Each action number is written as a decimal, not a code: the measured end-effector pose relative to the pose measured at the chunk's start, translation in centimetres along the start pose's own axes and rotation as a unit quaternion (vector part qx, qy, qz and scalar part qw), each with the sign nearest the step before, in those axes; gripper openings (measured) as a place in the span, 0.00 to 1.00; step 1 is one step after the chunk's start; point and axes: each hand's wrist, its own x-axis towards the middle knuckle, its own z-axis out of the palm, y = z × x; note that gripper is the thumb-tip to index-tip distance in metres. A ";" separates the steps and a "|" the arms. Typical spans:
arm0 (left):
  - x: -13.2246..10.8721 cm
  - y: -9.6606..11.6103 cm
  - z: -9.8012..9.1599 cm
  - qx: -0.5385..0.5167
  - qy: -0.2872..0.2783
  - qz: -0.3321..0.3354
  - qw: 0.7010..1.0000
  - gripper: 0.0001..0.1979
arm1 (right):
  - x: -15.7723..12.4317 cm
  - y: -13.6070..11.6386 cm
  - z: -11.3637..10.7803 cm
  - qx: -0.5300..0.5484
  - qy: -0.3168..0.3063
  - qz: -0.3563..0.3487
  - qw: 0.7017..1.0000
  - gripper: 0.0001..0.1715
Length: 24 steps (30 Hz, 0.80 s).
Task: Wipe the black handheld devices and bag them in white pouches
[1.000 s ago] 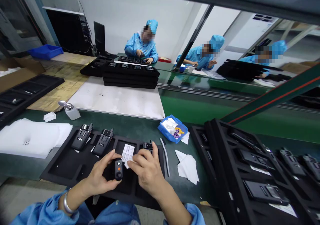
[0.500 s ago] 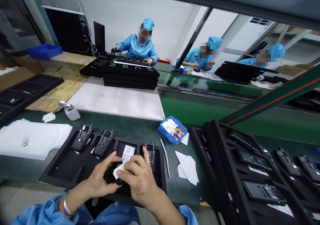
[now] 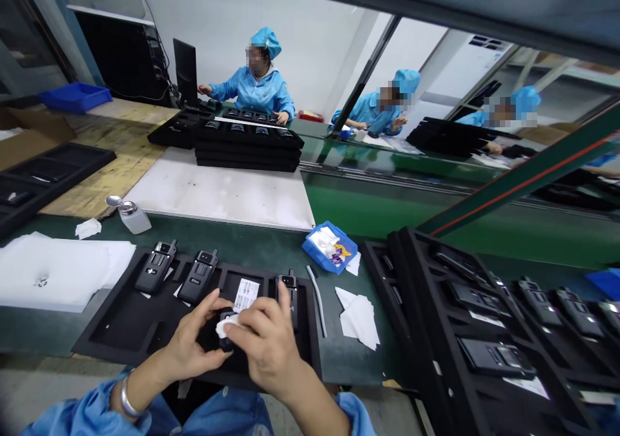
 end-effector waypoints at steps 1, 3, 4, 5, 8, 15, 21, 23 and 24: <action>0.1 0.0 0.0 0.005 0.002 0.001 1.000 0.48 | 0.3 -0.3 0.6 0.002 -0.006 -0.008 1.000 0.18; 0.2 0.0 -0.2 0.010 0.008 0.000 1.000 0.47 | 0.8 -0.5 1.6 -0.005 -0.006 -0.018 1.000 0.18; 0.2 0.0 -0.2 0.012 0.010 0.000 1.000 0.47 | 1.1 -0.2 2.0 -0.010 -0.005 -0.022 1.000 0.18; 0.2 0.0 -0.2 0.016 0.012 0.003 1.000 0.47 | 1.3 0.1 2.3 -0.017 -0.004 -0.023 1.000 0.17; 0.2 0.0 -0.1 0.031 0.005 0.043 0.999 0.48 | 1.9 1.5 2.5 -0.043 -0.017 -0.006 0.999 0.17; 0.6 0.3 -0.1 0.000 0.011 0.035 0.999 0.49 | 1.8 0.5 1.4 -0.015 0.003 0.033 0.999 0.20; 0.2 -0.2 -0.1 -0.025 0.016 0.014 0.999 0.50 | 0.5 -0.4 1.3 0.013 -0.025 -0.001 1.000 0.17; 0.1 -0.3 0.1 -0.020 0.017 0.012 1.000 0.50 | 0.0 0.4 0.6 0.015 -0.031 0.003 0.999 0.17; 0.0 -0.3 0.1 -0.018 0.017 0.010 1.000 0.50 | -0.2 0.8 0.2 0.008 -0.033 0.008 0.999 0.17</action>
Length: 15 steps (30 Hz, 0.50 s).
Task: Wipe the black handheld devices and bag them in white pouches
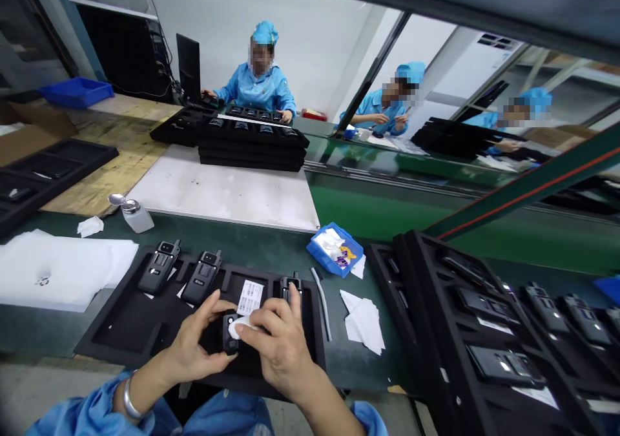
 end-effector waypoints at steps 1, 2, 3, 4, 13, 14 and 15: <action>0.0 0.0 0.0 0.001 0.002 -0.002 1.000 0.50 | 0.0 0.3 -0.3 -0.011 0.002 0.007 1.000 0.18; 0.1 0.0 0.1 0.000 0.003 -0.001 1.000 0.49 | 0.1 0.5 -0.6 -0.022 0.008 0.015 1.000 0.18; 0.1 0.1 0.1 -0.001 0.004 0.001 1.000 0.49 | 0.3 0.6 -0.7 -0.029 0.015 0.021 0.999 0.18; 0.2 0.1 0.0 -0.003 0.002 0.005 1.000 0.49 | 0.6 0.5 -0.6 -0.029 0.022 0.024 0.999 0.18; -0.2 0.0 -0.2 0.008 -0.003 0.019 1.000 0.50 | 0.8 -0.7 0.2 0.037 -0.045 -0.006 0.998 0.20; -0.2 0.1 -0.2 0.006 -0.001 0.021 1.000 0.50 | 0.3 -0.3 -0.2 0.025 -0.050 -0.003 0.998 0.21; -0.1 0.1 -0.1 0.002 0.003 0.019 1.000 0.49 | -0.3 0.2 -0.6 0.010 -0.052 0.004 0.999 0.21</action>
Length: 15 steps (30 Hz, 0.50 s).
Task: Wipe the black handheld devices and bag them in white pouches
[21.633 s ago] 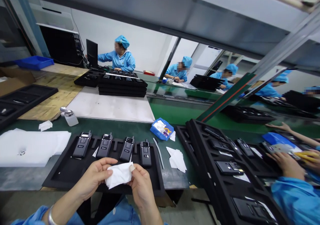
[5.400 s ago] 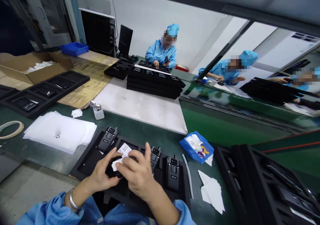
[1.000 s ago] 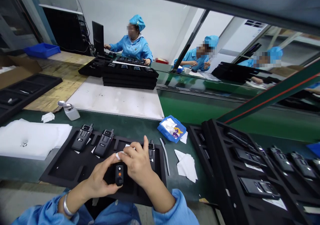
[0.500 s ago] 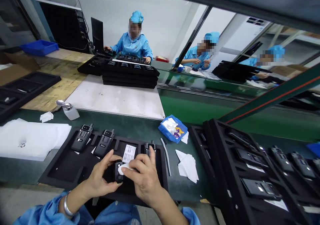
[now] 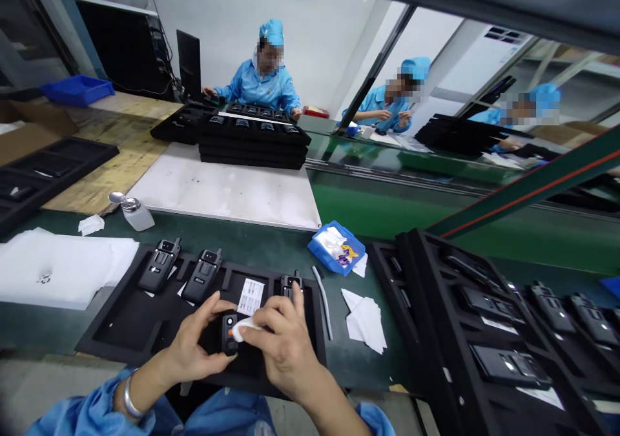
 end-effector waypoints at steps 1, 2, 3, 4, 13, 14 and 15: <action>0.1 0.1 0.0 -0.005 0.005 -0.005 1.000 0.49 | -0.6 0.5 -0.3 -0.015 0.002 0.012 1.000 0.21; 0.2 0.1 0.0 -0.010 0.008 -0.009 1.000 0.49 | -1.1 0.9 -0.5 -0.028 0.009 0.026 0.999 0.21; 0.2 0.2 0.0 -0.012 0.010 -0.011 1.000 0.49 | -1.7 1.3 -0.5 -0.034 0.020 0.041 0.998 0.22; 0.2 0.2 0.0 -0.012 0.010 -0.011 1.000 0.49 | -2.1 1.5 -0.5 -0.035 0.032 0.055 0.997 0.22; 0.0 0.2 -0.1 0.011 0.002 0.010 1.000 0.50 | -4.3 2.1 0.6 -0.015 0.087 0.112 0.990 0.21; 0.0 0.2 -0.1 0.015 0.002 0.013 1.000 0.49 | -4.4 2.1 0.6 -0.014 0.090 0.114 0.989 0.21; 0.0 0.2 -0.1 0.018 0.002 0.016 1.000 0.49 | -4.6 2.2 0.7 -0.012 0.093 0.116 0.989 0.21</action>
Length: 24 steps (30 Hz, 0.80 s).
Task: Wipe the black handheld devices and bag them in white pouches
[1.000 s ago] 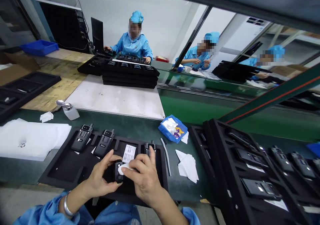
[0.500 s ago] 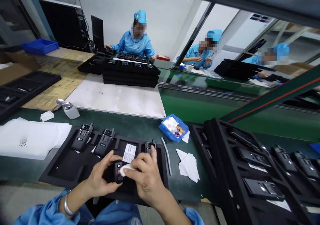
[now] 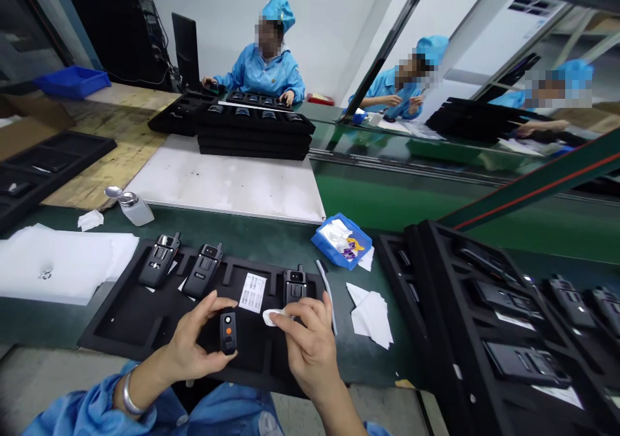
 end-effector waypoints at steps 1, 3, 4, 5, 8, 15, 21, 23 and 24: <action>0.0 0.0 0.0 0.001 -0.001 0.001 1.000 0.49 | -0.1 0.1 0.0 0.001 0.001 0.002 1.000 0.21; 0.0 0.1 0.1 0.002 -0.002 0.002 1.000 0.49 | -0.3 0.1 0.2 0.003 0.003 0.005 1.000 0.21; 0.0 0.1 0.1 0.003 -0.003 0.001 1.000 0.49 | -0.4 0.2 0.2 0.004 0.004 0.006 1.000 0.20; 0.0 0.1 0.1 0.005 -0.004 0.001 1.000 0.49 | -0.5 0.2 0.3 0.004 0.004 0.008 1.000 0.20; 0.0 -0.1 0.1 0.009 -0.003 -0.001 1.000 0.49 | -0.6 0.4 0.4 0.006 0.006 0.013 1.000 0.20; -0.3 0.1 0.1 0.023 -0.026 -0.032 0.999 0.48 | -1.6 1.2 -0.1 0.009 0.039 0.040 0.998 0.18; 6.1 -0.4 0.9 0.158 -0.070 -0.149 0.974 0.49 | -5.1 2.2 -0.4 0.025 0.125 0.137 0.982 0.14; 9.4 -0.9 1.6 0.254 -0.104 -0.226 0.935 0.48 | -6.3 2.7 -0.1 0.048 0.175 0.174 0.968 0.12; 10.8 -1.1 2.1 0.303 -0.126 -0.260 0.908 0.48 | -6.8 2.9 0.1 0.061 0.197 0.190 0.960 0.11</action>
